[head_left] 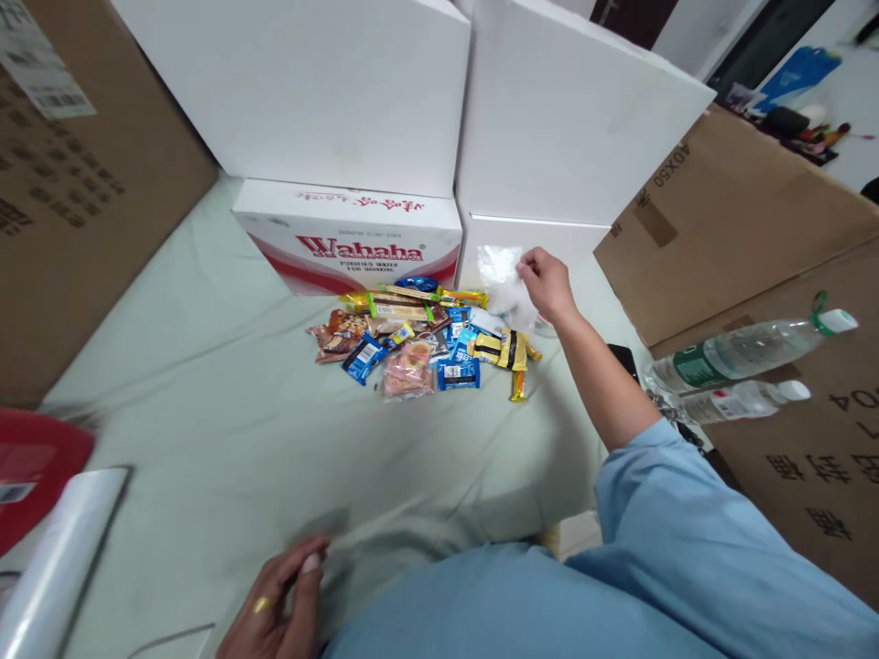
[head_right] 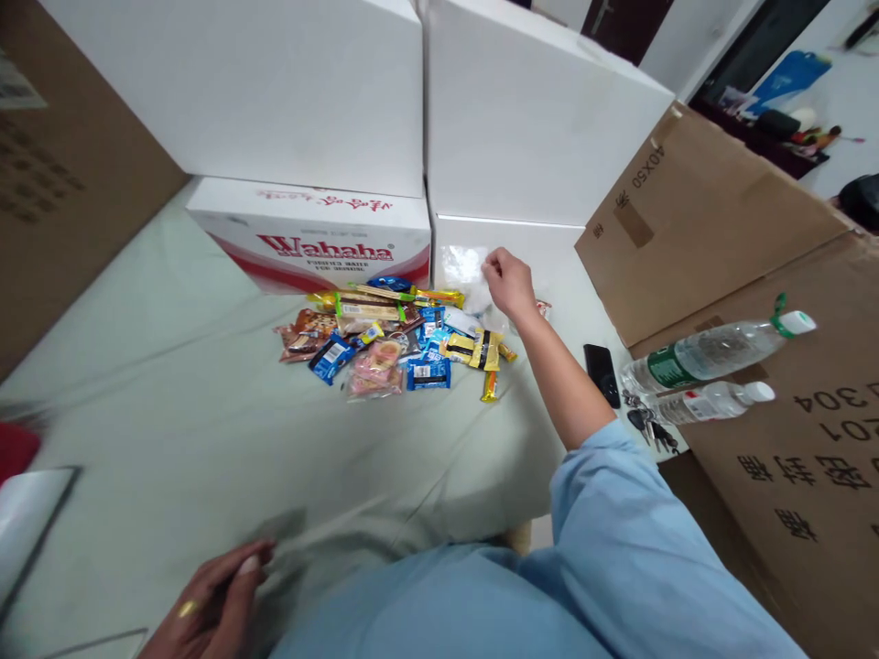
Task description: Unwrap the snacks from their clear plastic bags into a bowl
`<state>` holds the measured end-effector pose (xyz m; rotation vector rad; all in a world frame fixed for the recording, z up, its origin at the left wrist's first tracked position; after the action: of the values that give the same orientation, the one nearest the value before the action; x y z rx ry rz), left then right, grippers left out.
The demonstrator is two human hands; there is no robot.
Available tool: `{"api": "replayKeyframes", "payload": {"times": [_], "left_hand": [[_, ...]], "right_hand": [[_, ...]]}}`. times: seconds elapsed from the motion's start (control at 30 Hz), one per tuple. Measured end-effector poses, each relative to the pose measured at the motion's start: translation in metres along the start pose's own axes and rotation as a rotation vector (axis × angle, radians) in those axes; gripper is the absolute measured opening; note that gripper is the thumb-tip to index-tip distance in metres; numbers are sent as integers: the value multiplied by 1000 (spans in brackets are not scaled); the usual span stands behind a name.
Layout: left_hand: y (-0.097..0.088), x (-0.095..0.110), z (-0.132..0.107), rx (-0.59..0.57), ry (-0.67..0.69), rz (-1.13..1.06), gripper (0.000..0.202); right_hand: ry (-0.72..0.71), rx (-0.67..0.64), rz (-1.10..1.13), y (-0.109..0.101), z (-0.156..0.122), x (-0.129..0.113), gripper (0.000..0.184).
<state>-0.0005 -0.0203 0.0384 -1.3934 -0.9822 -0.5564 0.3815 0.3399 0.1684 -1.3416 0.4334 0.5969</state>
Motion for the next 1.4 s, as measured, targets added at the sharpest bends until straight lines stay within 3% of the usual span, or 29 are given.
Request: {"api": "replayKeyframes", "payload": {"times": [0.1,0.2,0.33,0.43,0.57,0.67,0.8,0.93,1.07,1.27,1.4], "left_hand": [[33,30,35,-117,-134,-278,46],[74,67,72,-223,-241,-684,53],[107,98,105,-364,-359,-1085,60],[115,107,106,-461,-298,-1110,62],[123,104,97,-518,-214,-924,64],[124,98,95,-484,-154,-794,49],[116,93,97,-427,-121,-733,47],[110,93,95,-435,-91,-696,46],[110,93,90,-522,-38,-639,46],[99,86,86,-605,16,-618,46],[92,84,85,-606,23,-589,44]], "right_hand": [[120,-147,587,26,-49,2,18],[227,-300,923,67,-109,-2,32],[266,-297,943,103,-174,-3,35],[282,-283,850,113,-199,-1,34],[294,-272,782,119,-212,-3,32],[302,-339,788,124,-219,-10,31],[269,-388,725,123,-227,-18,30],[87,-272,517,108,-225,-29,27],[-131,-496,582,108,-220,-42,30],[140,-583,837,118,-217,-24,34],[151,-518,829,114,-221,-23,39]]}}
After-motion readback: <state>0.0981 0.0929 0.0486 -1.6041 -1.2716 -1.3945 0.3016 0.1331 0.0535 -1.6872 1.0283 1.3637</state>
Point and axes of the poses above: each hand's wrist, its own z-axis towards the middle knuckle, its own y-axis out of the palm, x = y × z, the point moved 2 cm from there along z, towards the middle knuckle, and after that the axes turned 9 degrees about -x, right-handed, at the moved point
